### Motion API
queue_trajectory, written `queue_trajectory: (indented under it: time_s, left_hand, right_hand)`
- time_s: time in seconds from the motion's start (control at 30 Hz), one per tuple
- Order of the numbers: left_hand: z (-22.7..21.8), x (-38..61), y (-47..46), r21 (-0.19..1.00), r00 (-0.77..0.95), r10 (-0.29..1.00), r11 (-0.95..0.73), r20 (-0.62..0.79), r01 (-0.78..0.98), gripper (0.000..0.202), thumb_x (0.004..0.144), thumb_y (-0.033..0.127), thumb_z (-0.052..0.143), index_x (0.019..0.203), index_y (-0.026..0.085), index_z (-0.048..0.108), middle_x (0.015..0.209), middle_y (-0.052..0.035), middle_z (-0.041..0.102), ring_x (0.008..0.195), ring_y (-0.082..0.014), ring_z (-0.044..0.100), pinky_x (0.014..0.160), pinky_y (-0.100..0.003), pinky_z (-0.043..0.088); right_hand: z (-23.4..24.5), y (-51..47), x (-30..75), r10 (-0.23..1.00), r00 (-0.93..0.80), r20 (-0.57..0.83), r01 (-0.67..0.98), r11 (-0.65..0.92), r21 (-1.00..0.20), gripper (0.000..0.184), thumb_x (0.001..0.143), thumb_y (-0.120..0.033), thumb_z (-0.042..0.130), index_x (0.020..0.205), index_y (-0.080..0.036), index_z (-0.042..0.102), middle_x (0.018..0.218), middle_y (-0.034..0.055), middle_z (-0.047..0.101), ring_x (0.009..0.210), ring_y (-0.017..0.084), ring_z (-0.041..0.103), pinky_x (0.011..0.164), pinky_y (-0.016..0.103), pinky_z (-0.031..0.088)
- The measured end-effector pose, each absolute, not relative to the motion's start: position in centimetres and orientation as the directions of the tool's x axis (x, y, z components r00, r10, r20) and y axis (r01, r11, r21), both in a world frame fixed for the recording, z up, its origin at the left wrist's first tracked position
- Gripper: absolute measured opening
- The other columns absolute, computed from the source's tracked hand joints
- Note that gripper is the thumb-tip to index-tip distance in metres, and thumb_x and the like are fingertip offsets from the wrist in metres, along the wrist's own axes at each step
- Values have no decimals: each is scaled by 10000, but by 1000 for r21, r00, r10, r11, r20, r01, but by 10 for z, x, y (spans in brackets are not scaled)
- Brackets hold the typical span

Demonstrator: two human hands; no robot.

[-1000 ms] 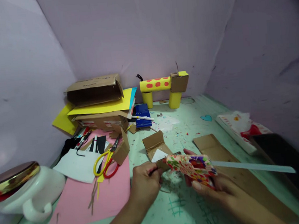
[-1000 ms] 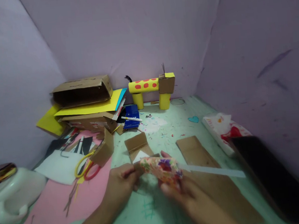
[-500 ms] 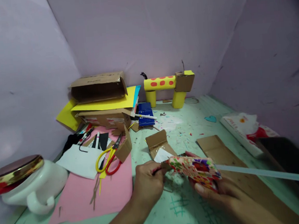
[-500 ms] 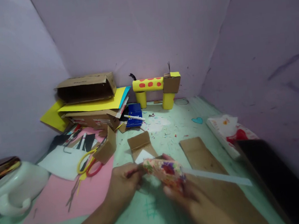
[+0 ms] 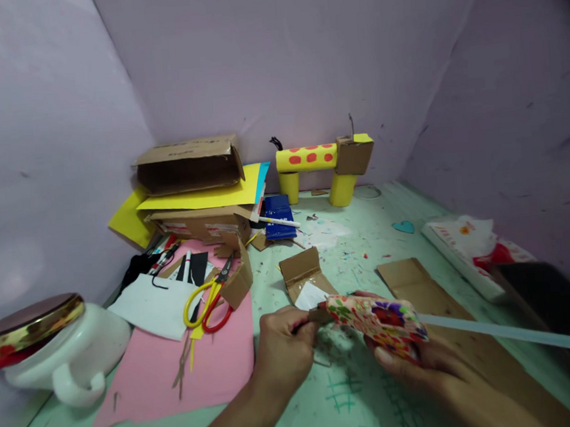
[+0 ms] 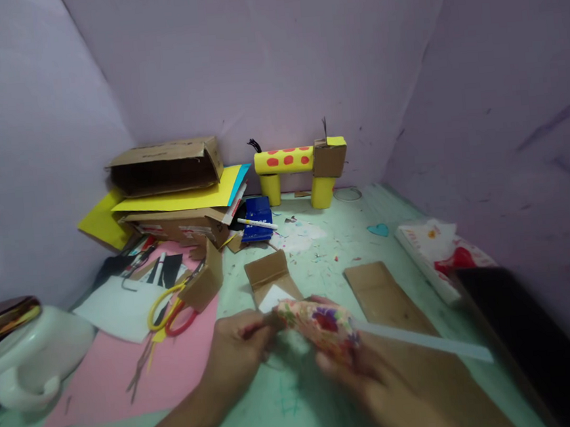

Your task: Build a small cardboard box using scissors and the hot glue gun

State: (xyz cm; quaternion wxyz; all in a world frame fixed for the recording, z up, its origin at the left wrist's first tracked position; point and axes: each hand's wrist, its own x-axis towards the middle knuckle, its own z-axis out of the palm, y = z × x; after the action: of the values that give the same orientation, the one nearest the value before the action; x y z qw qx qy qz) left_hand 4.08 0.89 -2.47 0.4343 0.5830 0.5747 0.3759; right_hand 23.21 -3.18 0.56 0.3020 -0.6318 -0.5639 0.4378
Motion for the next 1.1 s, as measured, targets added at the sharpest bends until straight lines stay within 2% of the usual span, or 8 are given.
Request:
queue_trajectory:
  time_s: [0.27, 0.4, 0.47, 0.57, 0.73, 0.97, 1.1]
  left_hand:
    - [-25, 41, 9, 932, 52, 997, 38, -60, 361, 208, 690, 197, 517, 482, 199, 529, 504, 20, 502, 471, -122, 481, 480, -236, 346]
    - [-26, 40, 9, 931, 50, 997, 36, -58, 363, 200, 693, 205, 518, 494, 201, 541, 490, 23, 495, 469, -126, 484, 486, -241, 354]
    - [-25, 40, 9, 931, 45, 997, 34, -54, 363, 206, 686, 198, 519, 480, 203, 527, 477, 24, 494, 463, -124, 479, 485, -240, 354]
    - [-23, 40, 9, 933, 36, 998, 34, -50, 358, 217, 685, 201, 524, 468, 205, 511, 468, 25, 495, 455, -121, 469, 476, -237, 348]
    - [-19, 41, 9, 939, 36, 998, 36, -52, 343, 245, 676, 202, 530, 434, 200, 492, 468, 23, 487, 458, -114, 479, 465, -221, 359]
    - [-19, 42, 10, 942, 15, 997, 61, -70, 330, 218, 670, 238, 546, 460, 195, 510, 490, 16, 514, 440, -114, 493, 438, -214, 384]
    - [-18, 41, 9, 937, 12, 998, 59, -67, 344, 233, 670, 246, 561, 448, 192, 514, 492, 11, 521, 447, -116, 501, 445, -215, 391]
  right_hand:
    - [6, -31, 236, 958, -19, -285, 419, -251, -873, 542, 741, -603, 602, 1140, -255, 721, 1223, 64, 694, 1254, 378, 524, 1093, 528, 353]
    - [3, -29, 244, 934, -60, -353, 493, -280, -824, 598, 737, -645, 582, 1188, -268, 692, 1281, 55, 657, 1282, 383, 491, 1127, 548, 277]
    - [3, -28, 248, 925, -50, -376, 506, -301, -808, 594, 732, -656, 582, 1176, -279, 698, 1275, 48, 661, 1269, 382, 507, 1114, 545, 307]
    - [4, -28, 250, 939, -27, -344, 488, -288, -824, 540, 712, -619, 627, 1116, -276, 733, 1222, 51, 695, 1213, 388, 559, 1067, 511, 395]
    - [5, -27, 251, 975, 33, -219, 446, -211, -870, 478, 721, -555, 646, 1062, -239, 757, 1188, 68, 714, 1162, 374, 600, 1028, 472, 442]
    - [12, -22, 259, 979, 21, -204, 480, -188, -857, 439, 710, -517, 645, 1034, -244, 759, 1194, 66, 710, 1168, 373, 588, 1056, 503, 395]
    - [18, -22, 261, 966, 77, -246, 469, -253, -846, 379, 682, -517, 658, 907, -238, 781, 1172, 69, 717, 1176, 383, 572, 1068, 482, 383]
